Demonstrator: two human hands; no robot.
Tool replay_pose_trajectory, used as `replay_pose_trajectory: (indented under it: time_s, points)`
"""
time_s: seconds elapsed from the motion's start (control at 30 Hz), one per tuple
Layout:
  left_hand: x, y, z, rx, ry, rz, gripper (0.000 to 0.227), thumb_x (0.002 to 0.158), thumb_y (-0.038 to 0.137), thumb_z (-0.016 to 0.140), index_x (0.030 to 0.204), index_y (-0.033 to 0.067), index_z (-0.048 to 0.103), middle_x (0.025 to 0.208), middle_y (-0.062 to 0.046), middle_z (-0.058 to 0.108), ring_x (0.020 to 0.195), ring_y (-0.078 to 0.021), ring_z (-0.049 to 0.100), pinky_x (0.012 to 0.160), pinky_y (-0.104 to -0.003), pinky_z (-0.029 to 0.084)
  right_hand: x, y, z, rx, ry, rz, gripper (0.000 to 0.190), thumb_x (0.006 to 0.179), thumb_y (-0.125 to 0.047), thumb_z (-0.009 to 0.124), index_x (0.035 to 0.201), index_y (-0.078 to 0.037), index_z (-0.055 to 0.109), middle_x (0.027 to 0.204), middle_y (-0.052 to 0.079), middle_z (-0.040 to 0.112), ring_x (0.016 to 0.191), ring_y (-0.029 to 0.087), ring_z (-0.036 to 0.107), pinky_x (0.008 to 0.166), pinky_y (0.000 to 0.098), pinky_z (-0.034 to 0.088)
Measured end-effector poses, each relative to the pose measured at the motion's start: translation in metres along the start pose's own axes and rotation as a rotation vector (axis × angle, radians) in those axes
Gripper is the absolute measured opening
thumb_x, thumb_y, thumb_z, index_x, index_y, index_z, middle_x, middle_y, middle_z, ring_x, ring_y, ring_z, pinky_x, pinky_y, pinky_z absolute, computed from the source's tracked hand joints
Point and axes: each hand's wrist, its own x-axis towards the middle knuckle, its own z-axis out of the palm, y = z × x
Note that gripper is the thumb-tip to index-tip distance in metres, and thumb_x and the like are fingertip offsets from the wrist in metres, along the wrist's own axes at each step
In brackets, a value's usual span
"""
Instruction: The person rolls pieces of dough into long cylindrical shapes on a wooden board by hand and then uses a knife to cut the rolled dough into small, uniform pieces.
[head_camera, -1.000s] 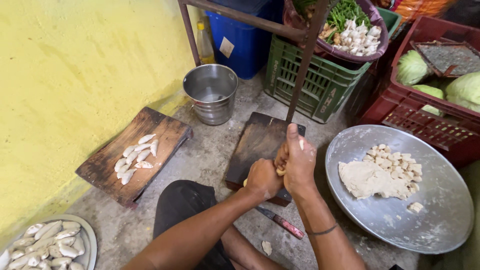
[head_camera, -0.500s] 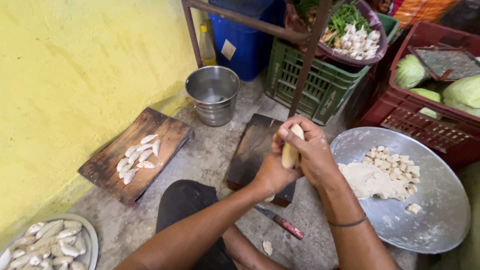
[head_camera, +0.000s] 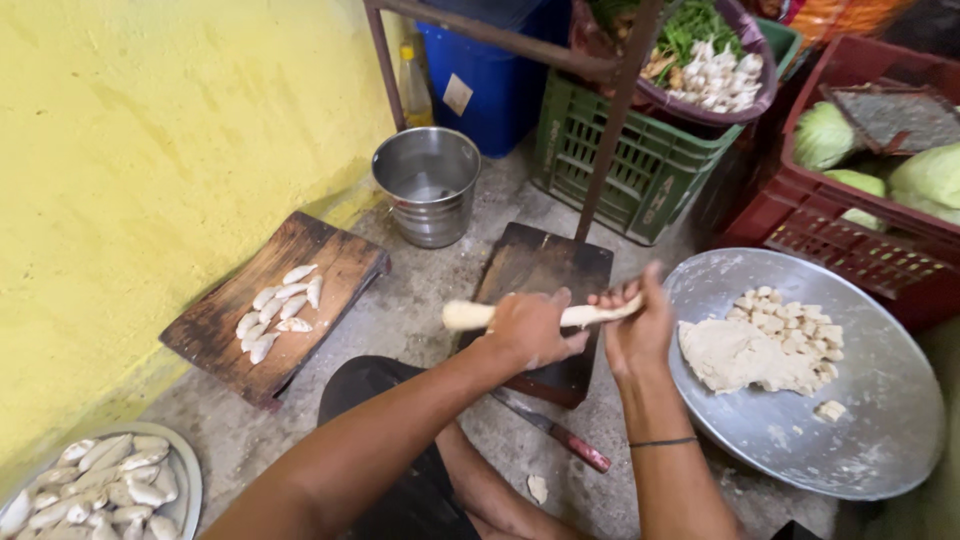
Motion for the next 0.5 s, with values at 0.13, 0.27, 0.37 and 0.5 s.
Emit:
replay_pose_trajectory:
  time_s: [0.13,0.27,0.37,0.5]
  points:
    - [-0.015,-0.040,0.086,0.163,0.138,0.182,0.069,0.095,0.039,0.057,0.153,0.0055,0.041,0.158,-0.014,0.039,0.148,-0.0346,0.031,0.117,-0.053,0.026,-0.039,0.081,-0.073,-1.398,-0.050,-0.322,0.037,0.095,-0.025,0.051,0.123,-0.007,0.066,0.127,0.017,0.067,0.120,0.031,0.063,0.106,0.0460,0.045]
    - [0.001,-0.052,0.127,0.170,0.118,0.070,0.065,0.100,0.033,0.046,0.160,0.0134,0.029,0.169,-0.009,0.023,0.157,-0.0382,0.012,0.125,-0.055,0.012,-0.061,0.113,-0.069,-1.832,-0.271,-0.431,0.052,0.101,-0.026,0.039,0.148,-0.009,0.050,0.159,0.011,0.044,0.150,0.032,0.032,0.120,0.0548,0.018]
    - [0.027,-0.050,0.118,0.151,0.099,-0.017,0.064,0.100,0.037,0.045,0.159,0.0204,0.028,0.169,-0.008,0.019,0.155,-0.0419,0.009,0.122,-0.062,0.006,-0.037,0.110,-0.053,-1.903,-0.238,-0.297,0.056,0.102,-0.033,0.037,0.154,-0.014,0.043,0.164,0.005,0.035,0.155,0.031,0.019,0.121,0.0597,0.008]
    - [0.064,-0.055,0.108,0.150,0.091,-0.089,0.065,0.100,0.041,0.040,0.160,0.0229,0.025,0.170,-0.009,0.012,0.154,-0.0425,0.005,0.118,-0.070,0.004,0.004,0.100,-0.045,-1.877,-0.238,-0.232,0.055,0.104,-0.040,0.034,0.154,-0.018,0.043,0.167,0.007,0.028,0.156,0.035,0.012,0.120,0.0636,0.005]
